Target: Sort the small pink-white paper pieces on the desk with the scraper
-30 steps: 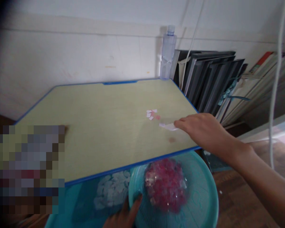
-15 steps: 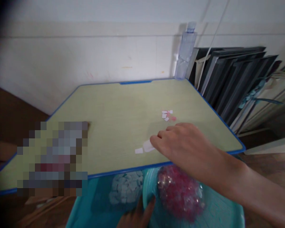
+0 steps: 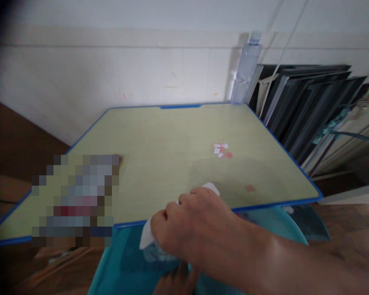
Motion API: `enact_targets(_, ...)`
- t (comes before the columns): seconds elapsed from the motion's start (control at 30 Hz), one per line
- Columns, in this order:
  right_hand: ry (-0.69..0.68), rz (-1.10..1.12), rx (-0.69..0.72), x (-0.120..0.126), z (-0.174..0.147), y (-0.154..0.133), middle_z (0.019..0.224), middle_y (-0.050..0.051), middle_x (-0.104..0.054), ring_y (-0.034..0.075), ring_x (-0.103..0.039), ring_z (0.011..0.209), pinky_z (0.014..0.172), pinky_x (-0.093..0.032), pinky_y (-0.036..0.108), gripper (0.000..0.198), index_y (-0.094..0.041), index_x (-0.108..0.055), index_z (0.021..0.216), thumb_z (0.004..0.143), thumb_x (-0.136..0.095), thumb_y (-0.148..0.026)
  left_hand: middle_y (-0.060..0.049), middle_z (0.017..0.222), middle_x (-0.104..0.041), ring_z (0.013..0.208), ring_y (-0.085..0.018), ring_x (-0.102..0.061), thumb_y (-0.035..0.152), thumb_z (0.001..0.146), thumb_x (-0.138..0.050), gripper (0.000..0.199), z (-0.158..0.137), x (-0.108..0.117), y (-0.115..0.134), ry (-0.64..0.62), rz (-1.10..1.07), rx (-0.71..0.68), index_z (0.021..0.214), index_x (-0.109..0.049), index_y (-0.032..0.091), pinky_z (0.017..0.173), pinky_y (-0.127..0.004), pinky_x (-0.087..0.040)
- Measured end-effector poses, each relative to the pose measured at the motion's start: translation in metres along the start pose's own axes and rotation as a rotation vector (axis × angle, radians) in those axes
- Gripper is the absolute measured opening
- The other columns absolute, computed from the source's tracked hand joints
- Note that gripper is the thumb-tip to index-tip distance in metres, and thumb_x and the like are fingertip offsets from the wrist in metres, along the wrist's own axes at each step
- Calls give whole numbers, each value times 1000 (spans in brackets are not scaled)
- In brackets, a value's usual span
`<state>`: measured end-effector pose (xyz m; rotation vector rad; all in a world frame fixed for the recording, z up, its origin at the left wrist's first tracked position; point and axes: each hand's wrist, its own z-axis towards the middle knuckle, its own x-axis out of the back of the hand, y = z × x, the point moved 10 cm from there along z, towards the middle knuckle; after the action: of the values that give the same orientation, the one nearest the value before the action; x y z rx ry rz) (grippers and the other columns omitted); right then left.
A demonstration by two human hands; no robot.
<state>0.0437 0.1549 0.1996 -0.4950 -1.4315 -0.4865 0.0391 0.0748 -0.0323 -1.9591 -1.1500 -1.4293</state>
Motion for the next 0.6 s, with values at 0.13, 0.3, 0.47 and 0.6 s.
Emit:
enact_targets(0.13,21,-41,-108,6,-10,20,75,-3,-61,15,-51,64,54,-29,31,25,-23,-49,91,73,-60,-9,-20,126,-55,68,-24,-67,2,74,-45,66,1,-3,0,-36,-2,-1,132,-44,34,56,-32,-55)
enact_targets(0.3,14,-34,-68,-4,-8,3,70,-2,-59,13,-46,53,46,-23,30,19,-22,-48,86,74,-57,-10,-17,128,-55,70,-24,-67,9,76,-49,64,0,5,-1,-57,-78,28,134,-40,36,57,-32,-54)
enact_targets(0.47,48,71,-55,7,-1,-14,66,-4,-60,14,-48,49,42,-24,31,15,-22,-49,80,74,-59,-11,-10,118,-63,69,-19,-67,9,81,-42,60,1,4,-3,-113,-120,39,132,-41,40,58,-28,-53)
enact_targets(0.6,76,61,-169,27,-25,27,83,-5,-66,13,-58,67,56,-37,29,20,-24,-55,93,79,-54,-10,-18,128,-54,71,-23,-67,4,76,-44,67,3,3,-2,-138,-47,10,136,-37,35,58,-32,-55)
